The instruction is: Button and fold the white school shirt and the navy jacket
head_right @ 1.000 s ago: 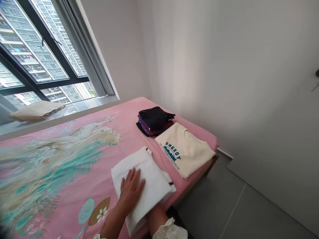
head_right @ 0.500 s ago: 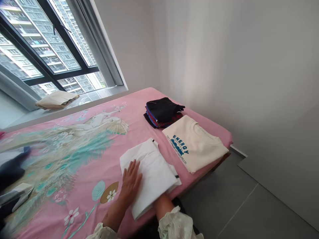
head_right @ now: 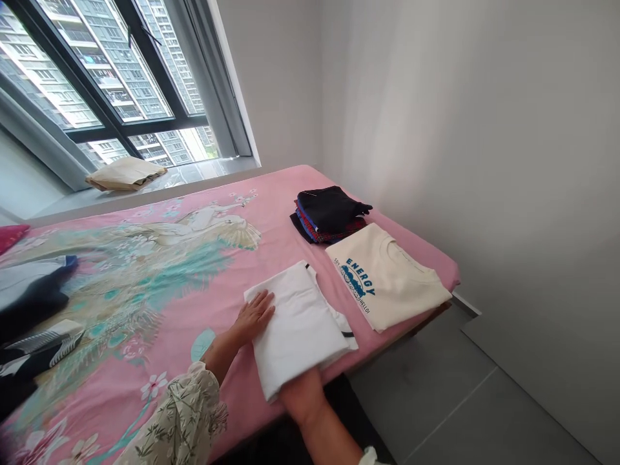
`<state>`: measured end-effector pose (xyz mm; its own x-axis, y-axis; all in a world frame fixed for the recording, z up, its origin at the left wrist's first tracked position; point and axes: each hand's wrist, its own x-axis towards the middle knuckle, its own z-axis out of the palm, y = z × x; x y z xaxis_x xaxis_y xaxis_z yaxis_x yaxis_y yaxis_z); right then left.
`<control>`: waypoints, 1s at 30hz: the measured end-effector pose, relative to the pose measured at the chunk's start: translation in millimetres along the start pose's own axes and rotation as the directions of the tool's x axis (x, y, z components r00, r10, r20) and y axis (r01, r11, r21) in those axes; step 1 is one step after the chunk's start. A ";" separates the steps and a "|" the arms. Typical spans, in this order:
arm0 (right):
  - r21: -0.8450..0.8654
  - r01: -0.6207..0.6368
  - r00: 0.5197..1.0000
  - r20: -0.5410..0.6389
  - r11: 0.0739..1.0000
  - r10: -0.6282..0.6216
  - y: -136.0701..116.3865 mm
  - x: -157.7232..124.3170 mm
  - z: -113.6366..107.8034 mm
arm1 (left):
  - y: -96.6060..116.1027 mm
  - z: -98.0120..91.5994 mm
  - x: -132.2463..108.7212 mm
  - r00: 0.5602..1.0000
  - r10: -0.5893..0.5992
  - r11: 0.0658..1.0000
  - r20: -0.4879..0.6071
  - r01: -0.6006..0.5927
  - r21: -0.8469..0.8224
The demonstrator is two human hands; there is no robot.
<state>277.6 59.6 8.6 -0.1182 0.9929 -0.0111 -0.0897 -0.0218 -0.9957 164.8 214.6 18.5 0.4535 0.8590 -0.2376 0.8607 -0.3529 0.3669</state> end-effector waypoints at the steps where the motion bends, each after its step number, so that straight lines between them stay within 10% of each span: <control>1: 0.072 -0.034 0.999 -0.012 0.997 0.035 2.5 -9.1 3.3 | -0.3 3.0 -0.7 1.000 0.003 1.000 -0.013 -0.003 0.006; 5: 0.610 -0.312 0.941 0.093 0.728 0.325 17.2 -52.4 6.1 | 2.3 12.6 -4.8 0.993 0.017 0.995 -0.119 -0.005 0.103; 8: 0.696 -0.419 0.867 0.115 0.583 0.485 27.3 -79.3 -12.2 | 12.8 16.1 -10.9 0.978 0.013 0.985 -0.210 0.023 0.168; 11: 0.598 -0.294 0.772 -0.311 0.746 0.554 28.3 -89.8 -43.8 | 32.1 22.1 -21.8 0.947 0.121 0.976 -0.299 -0.059 0.211; 15: 0.212 -0.216 0.664 -0.684 0.953 0.303 15.6 -79.4 -84.8 | 54.1 41.3 -33.7 0.909 0.293 0.944 -0.298 -0.227 0.238; 22: -0.035 -0.427 0.745 -0.579 0.903 0.330 -2.8 -50.9 -116.6 | 56.9 51.4 -36.7 0.938 0.255 0.961 -0.236 -0.217 0.174; 30: -0.246 -0.201 0.854 -0.518 0.948 0.047 -18.1 -37.3 -108.1 | 98.9 65.7 -57.5 0.887 0.393 0.909 -0.242 -0.415 -0.045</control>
<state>390.5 35.6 17.1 0.4068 0.9076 -0.1040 0.1819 -0.1920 -0.9644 239.0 106.0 9.4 0.6843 0.7133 0.1513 0.5840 -0.6604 0.4722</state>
